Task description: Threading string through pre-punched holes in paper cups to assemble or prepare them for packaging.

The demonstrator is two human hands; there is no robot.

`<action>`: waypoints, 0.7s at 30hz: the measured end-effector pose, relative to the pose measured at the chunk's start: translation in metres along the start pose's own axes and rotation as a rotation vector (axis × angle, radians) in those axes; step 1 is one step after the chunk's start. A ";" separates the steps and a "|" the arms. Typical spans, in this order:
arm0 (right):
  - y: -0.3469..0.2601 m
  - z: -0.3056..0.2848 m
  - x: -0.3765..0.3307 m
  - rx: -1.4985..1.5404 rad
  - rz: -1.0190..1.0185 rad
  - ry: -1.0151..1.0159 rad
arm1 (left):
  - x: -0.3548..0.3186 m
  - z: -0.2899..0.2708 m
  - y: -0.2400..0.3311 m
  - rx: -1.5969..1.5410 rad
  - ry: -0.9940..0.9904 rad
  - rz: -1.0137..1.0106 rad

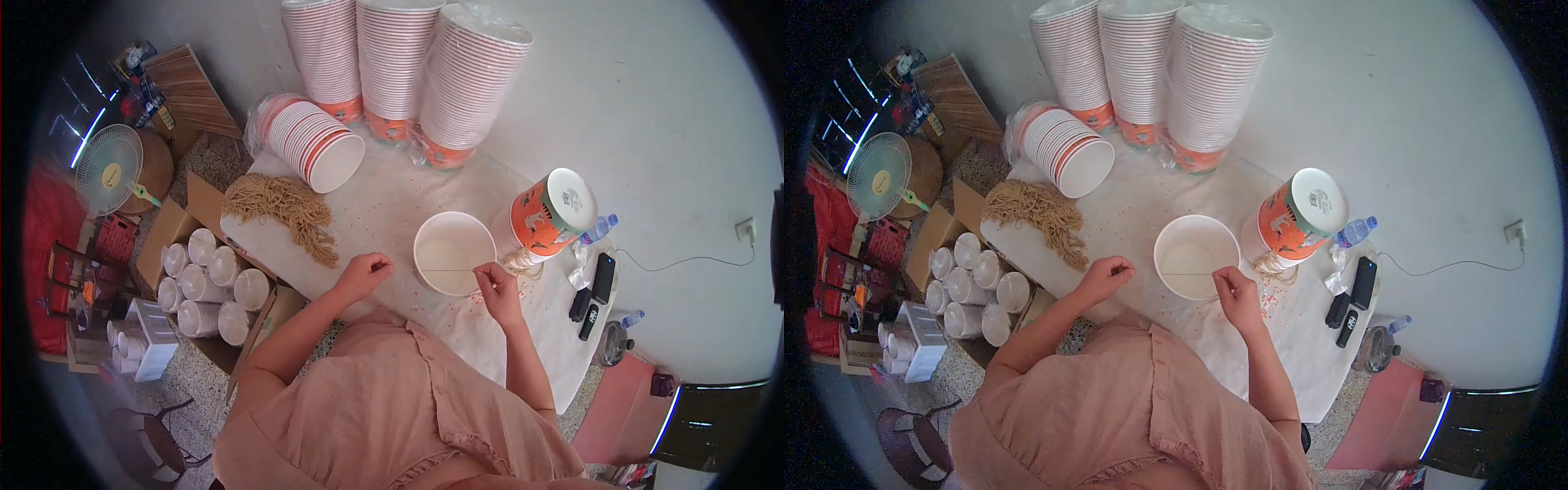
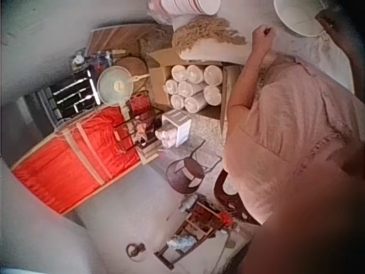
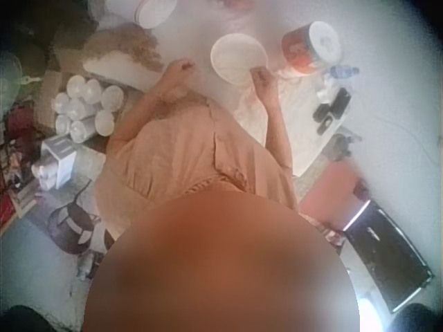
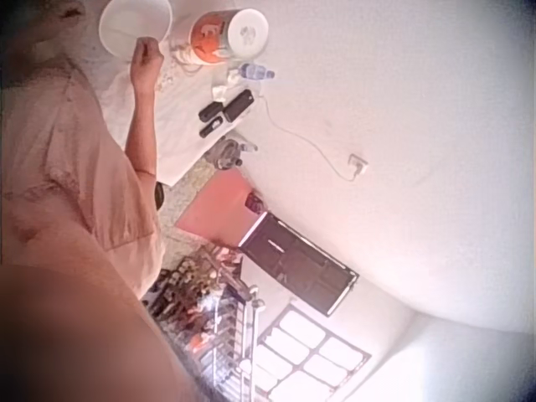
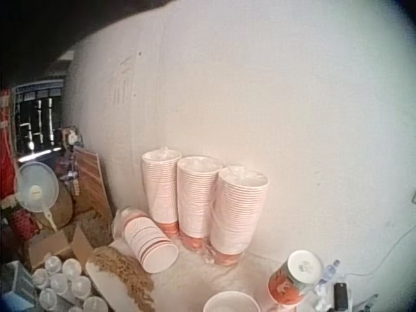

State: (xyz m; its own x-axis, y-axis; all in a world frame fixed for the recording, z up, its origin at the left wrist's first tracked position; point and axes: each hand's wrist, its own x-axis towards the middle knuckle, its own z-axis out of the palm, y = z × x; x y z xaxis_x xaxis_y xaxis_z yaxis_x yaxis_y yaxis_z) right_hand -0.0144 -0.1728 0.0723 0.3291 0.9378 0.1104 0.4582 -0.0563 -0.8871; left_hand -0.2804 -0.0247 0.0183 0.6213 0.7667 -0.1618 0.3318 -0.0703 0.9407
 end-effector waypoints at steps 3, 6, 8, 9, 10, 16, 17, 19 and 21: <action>0.001 0.000 0.000 0.010 -0.052 0.044 | 0.002 -0.006 -0.005 0.035 -0.004 -0.003; -0.002 -0.002 0.003 0.049 0.028 0.007 | 0.007 -0.010 -0.008 -0.146 -0.017 -0.029; -0.001 -0.004 0.003 0.023 -0.001 0.018 | 0.008 -0.014 -0.003 -0.108 -0.028 -0.034; -0.003 -0.004 0.004 0.023 0.003 0.016 | 0.009 -0.017 0.000 -0.110 -0.030 -0.038; -0.005 -0.005 0.004 0.034 0.017 0.025 | 0.009 -0.020 0.003 -0.064 -0.065 -0.065; -0.003 -0.007 0.003 0.056 0.048 0.031 | 0.012 -0.025 -0.008 -0.027 -0.105 -0.057; -0.003 -0.008 0.003 0.062 0.062 0.040 | 0.013 -0.025 -0.009 -0.022 -0.105 -0.049; -0.002 -0.009 0.003 0.067 0.067 0.042 | 0.012 -0.027 -0.010 -0.003 -0.116 -0.051; -0.001 -0.010 0.002 0.072 0.073 0.048 | 0.012 -0.029 -0.005 0.019 -0.129 -0.051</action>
State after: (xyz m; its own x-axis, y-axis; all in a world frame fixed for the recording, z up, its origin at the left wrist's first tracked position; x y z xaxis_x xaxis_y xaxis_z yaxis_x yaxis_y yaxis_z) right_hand -0.0059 -0.1739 0.0779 0.3997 0.9144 0.0641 0.3718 -0.0979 -0.9231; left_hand -0.2953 0.0031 0.0203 0.6890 0.6812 -0.2475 0.3778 -0.0462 0.9247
